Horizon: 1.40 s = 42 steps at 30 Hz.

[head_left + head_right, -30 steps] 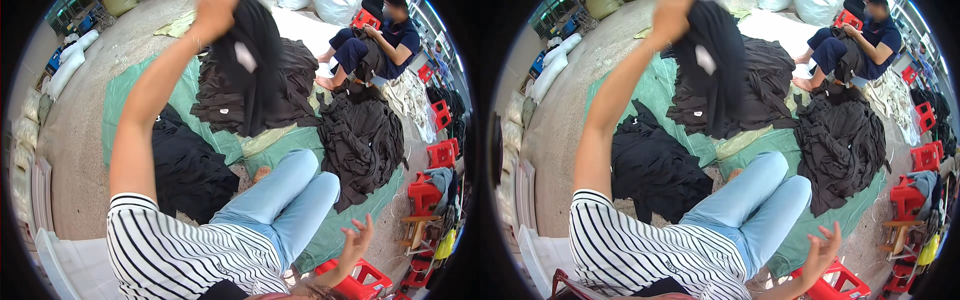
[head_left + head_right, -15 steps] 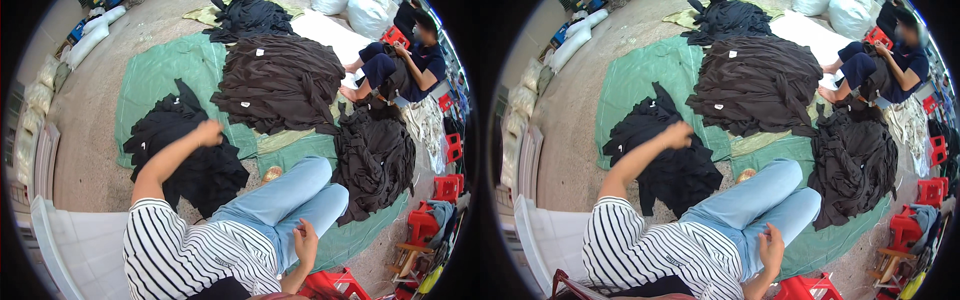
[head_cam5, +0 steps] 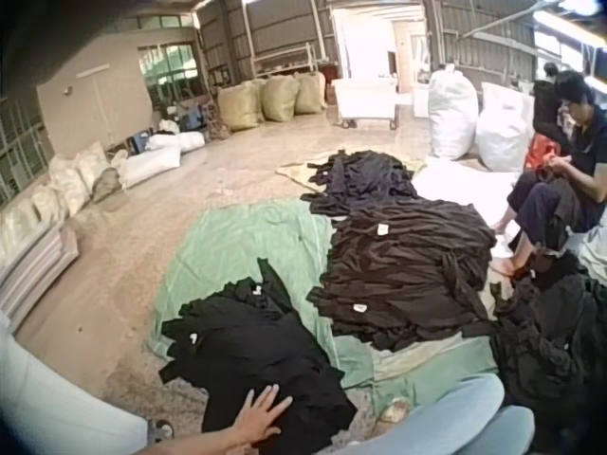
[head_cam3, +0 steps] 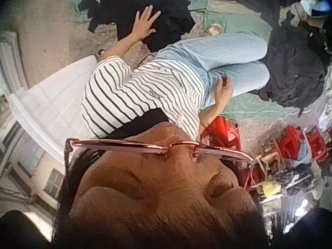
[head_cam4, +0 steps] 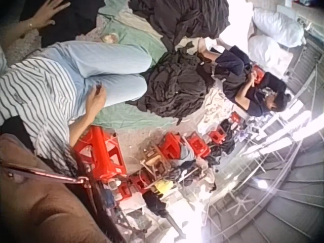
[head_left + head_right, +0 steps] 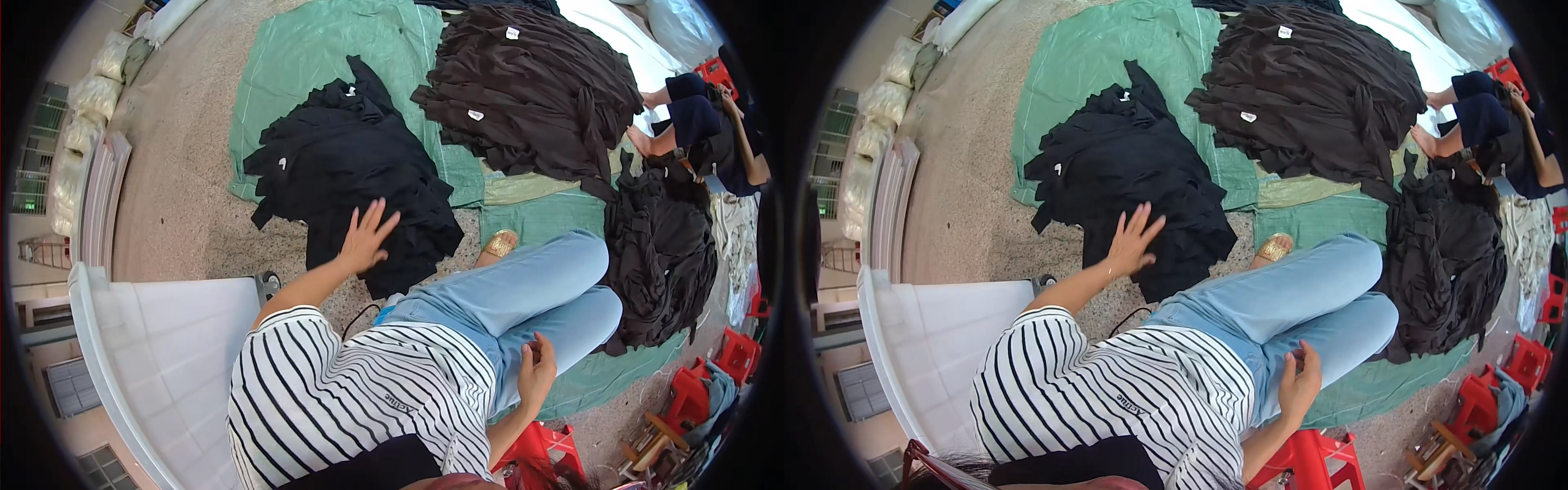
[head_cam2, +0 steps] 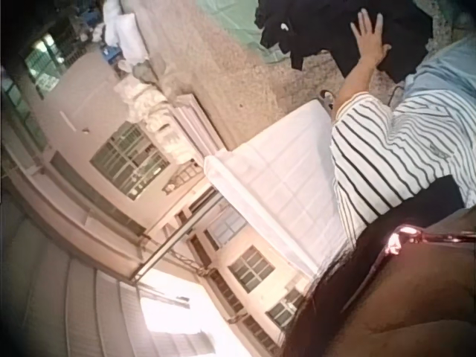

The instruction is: Sorting and inspecting black garment pieces in a textile manufacturing facility.

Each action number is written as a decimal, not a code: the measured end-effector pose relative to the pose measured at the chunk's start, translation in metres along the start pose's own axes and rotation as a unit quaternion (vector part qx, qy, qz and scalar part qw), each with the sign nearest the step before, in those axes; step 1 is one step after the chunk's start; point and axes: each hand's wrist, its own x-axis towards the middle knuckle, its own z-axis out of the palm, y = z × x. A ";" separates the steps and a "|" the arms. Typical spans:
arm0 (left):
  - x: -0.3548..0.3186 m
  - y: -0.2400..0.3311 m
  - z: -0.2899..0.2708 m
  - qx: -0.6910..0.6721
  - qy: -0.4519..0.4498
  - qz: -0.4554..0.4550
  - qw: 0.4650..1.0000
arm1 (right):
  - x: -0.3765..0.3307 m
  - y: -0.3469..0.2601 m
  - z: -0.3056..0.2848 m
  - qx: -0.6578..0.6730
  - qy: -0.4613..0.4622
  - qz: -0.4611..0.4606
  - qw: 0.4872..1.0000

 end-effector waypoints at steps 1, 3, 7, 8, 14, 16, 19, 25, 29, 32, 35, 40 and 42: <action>0.027 -0.006 -0.009 0.010 0.044 -0.016 0.999 | -0.001 -0.002 0.001 -0.013 -0.001 -0.002 1.000; 0.082 -0.027 -0.021 0.000 0.122 -0.091 0.988 | -0.002 -0.008 0.002 -0.020 -0.004 0.001 1.000; 0.157 -0.045 -0.035 0.075 -0.082 -0.060 0.992 | -0.002 -0.010 0.004 -0.058 0.001 -0.002 0.998; 0.165 -0.044 -0.026 0.094 -0.156 -0.044 0.982 | 0.000 -0.011 0.006 -0.057 0.003 0.001 0.998; 0.139 0.002 0.044 0.262 -0.262 0.037 0.928 | -0.002 -0.017 0.014 -0.148 0.024 -0.026 0.988; 0.133 0.013 0.061 0.249 -0.258 0.081 0.930 | -0.003 -0.012 0.016 -0.177 0.045 -0.039 0.982; 0.139 0.008 0.079 0.171 -0.198 0.062 0.963 | 0.002 -0.018 0.015 -0.193 0.047 -0.033 0.979; 0.207 -0.032 0.064 -0.084 0.044 -0.125 0.988 | 0.003 -0.020 0.015 -0.183 0.056 -0.020 0.981; 0.218 -0.039 0.041 -0.040 -0.037 -0.144 0.988 | 0.003 -0.020 0.016 -0.191 0.069 -0.009 0.979; 0.215 -0.016 0.046 0.056 -0.212 -0.101 0.970 | 0.003 -0.023 0.016 -0.192 0.070 -0.006 0.979; 0.213 -0.010 0.065 0.144 -0.287 -0.084 0.943 | 0.005 -0.028 0.016 -0.205 0.060 -0.006 0.977; 0.213 -0.021 0.058 0.111 -0.244 -0.092 0.959 | 0.003 -0.028 0.016 -0.206 0.059 -0.002 0.977; 0.208 -0.041 0.057 -0.014 -0.105 -0.143 0.984 | 0.003 -0.028 0.017 -0.211 0.064 -0.005 0.975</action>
